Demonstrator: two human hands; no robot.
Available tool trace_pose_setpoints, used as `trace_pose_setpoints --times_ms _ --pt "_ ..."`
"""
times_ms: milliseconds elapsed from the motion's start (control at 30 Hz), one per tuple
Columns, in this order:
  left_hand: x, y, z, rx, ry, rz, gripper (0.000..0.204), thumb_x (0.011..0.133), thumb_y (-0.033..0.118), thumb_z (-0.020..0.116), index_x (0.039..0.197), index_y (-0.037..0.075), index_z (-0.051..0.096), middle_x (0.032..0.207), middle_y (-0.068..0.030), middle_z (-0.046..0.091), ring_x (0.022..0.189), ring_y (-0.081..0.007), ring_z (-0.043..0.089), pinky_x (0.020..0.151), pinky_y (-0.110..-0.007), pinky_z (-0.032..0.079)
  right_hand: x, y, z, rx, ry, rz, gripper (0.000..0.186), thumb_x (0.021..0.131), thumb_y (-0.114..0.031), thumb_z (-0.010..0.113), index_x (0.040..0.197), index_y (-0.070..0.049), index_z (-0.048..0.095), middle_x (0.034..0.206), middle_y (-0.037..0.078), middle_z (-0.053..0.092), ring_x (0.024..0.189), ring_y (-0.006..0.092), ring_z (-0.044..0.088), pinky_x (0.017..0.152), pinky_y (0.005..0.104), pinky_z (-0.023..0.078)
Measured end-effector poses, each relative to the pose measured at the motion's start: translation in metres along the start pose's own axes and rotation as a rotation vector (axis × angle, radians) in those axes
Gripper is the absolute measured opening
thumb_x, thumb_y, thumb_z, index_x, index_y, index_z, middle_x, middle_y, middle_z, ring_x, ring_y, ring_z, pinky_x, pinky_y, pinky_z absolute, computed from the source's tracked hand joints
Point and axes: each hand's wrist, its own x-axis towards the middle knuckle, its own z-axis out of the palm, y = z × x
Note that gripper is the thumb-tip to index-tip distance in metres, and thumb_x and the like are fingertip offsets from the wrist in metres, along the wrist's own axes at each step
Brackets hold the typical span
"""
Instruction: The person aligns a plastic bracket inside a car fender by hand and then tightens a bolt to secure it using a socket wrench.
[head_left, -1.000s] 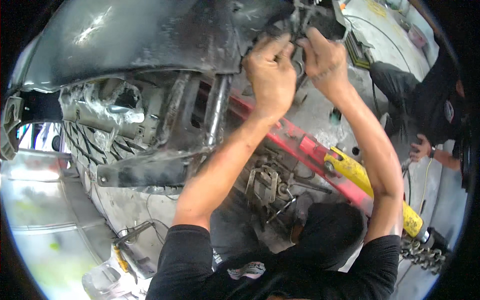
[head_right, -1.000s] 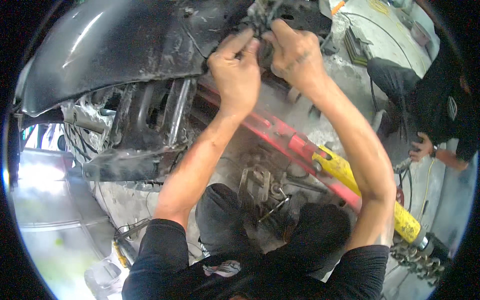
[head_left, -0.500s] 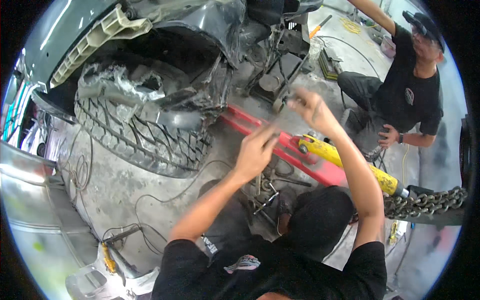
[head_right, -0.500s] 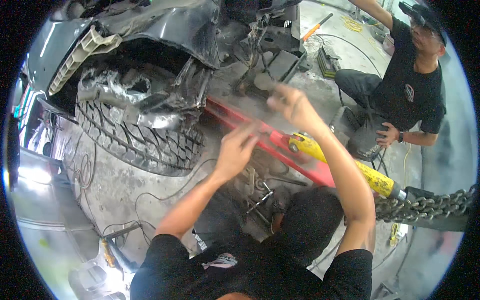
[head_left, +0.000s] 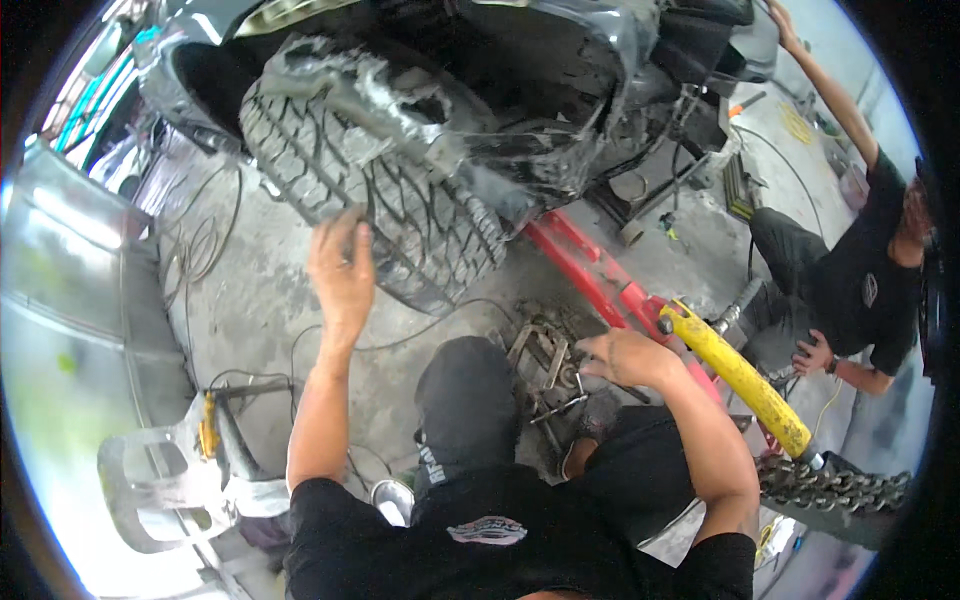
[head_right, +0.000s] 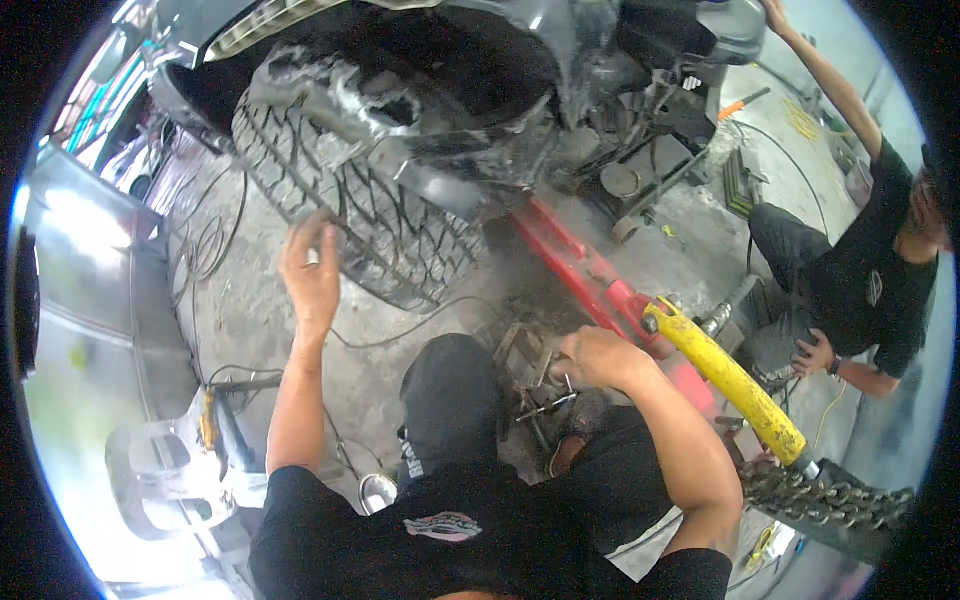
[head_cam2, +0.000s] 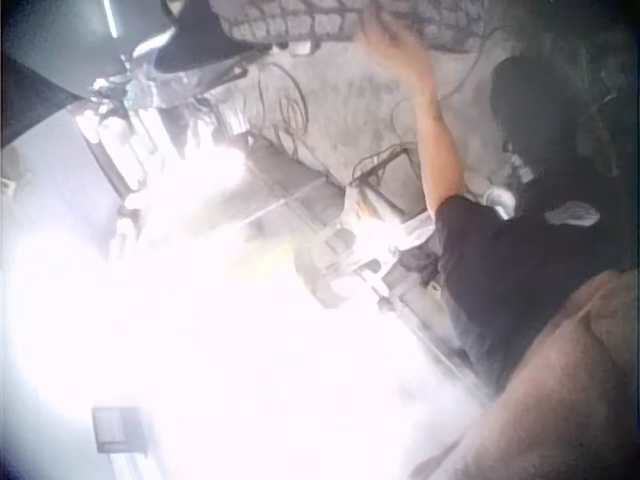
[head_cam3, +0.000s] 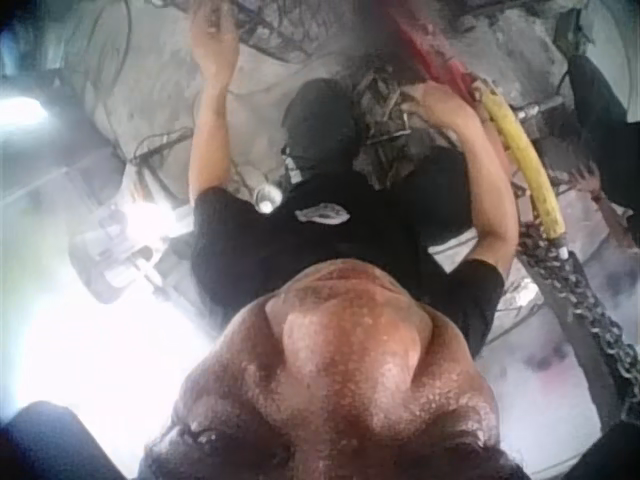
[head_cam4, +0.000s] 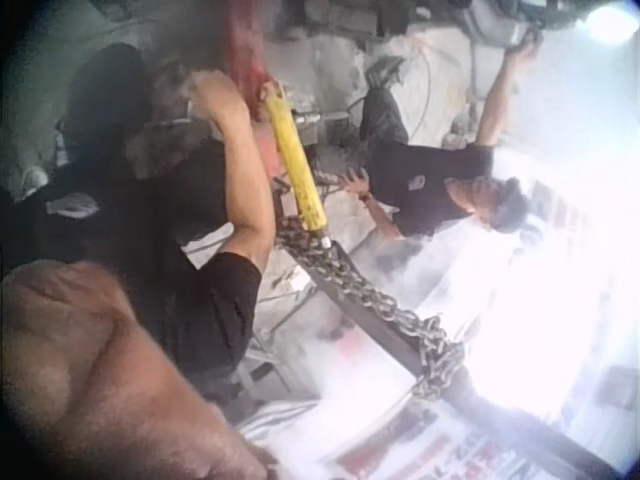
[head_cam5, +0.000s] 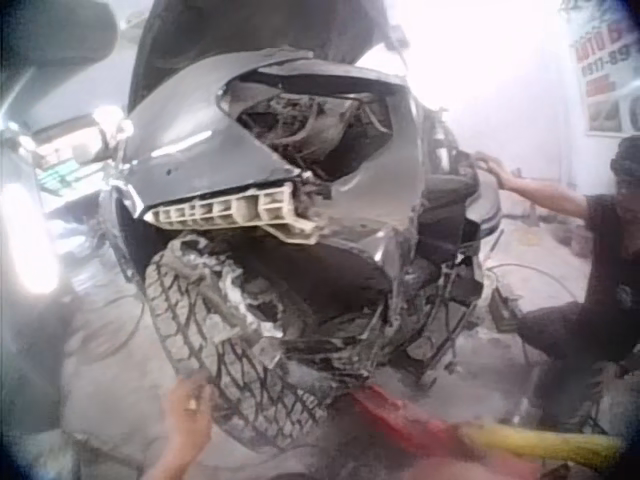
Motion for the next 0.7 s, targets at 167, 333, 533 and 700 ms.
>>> trace_pose_setpoints --times_ms 167,333,533,700 --pt "0.036 -0.021 0.014 0.148 0.092 0.18 0.038 0.097 0.008 0.064 0.134 0.001 0.063 0.138 -0.0218 0.06 0.136 -0.0407 0.051 0.111 -0.046 0.04 -0.009 -0.007 -0.03 0.158 0.123 0.003 0.049 0.097 -0.04 0.065 0.131 -0.004 0.064 0.108 0.027 0.07 0.106 0.0458 0.065 0.093 0.0527 0.051" --pt "0.042 -0.039 0.037 0.242 0.039 0.241 0.046 0.093 0.011 0.066 0.137 0.004 0.059 0.145 -0.0195 0.053 0.144 -0.043 0.039 0.121 -0.058 0.024 -0.021 0.004 -0.032 0.13 0.233 -0.07 0.038 0.098 -0.036 0.064 0.117 -0.003 0.066 0.097 0.026 0.071 0.098 0.0458 0.067 0.086 0.0548 0.052" --pt "0.035 -0.018 0.035 0.323 -0.006 0.191 0.047 0.093 0.014 0.066 0.139 0.004 0.059 0.149 -0.0194 0.051 0.146 -0.0419 0.037 0.123 -0.059 0.021 -0.01 -0.002 -0.045 0.161 0.266 -0.092 0.04 0.097 -0.037 0.065 0.117 -0.002 0.067 0.098 0.026 0.071 0.1 0.0457 0.067 0.088 0.0539 0.052" --pt "0.016 0.054 0.041 -0.259 -0.112 0.032 0.045 0.103 0.021 0.062 0.138 -0.006 0.057 0.132 -0.0203 0.063 0.128 -0.0314 0.056 0.109 -0.039 0.042 0.002 0.016 -0.037 0.124 0.248 -0.062 0.041 0.097 -0.038 0.065 0.115 -0.001 0.067 0.098 0.026 0.071 0.102 0.0438 0.067 0.091 0.0528 0.051"
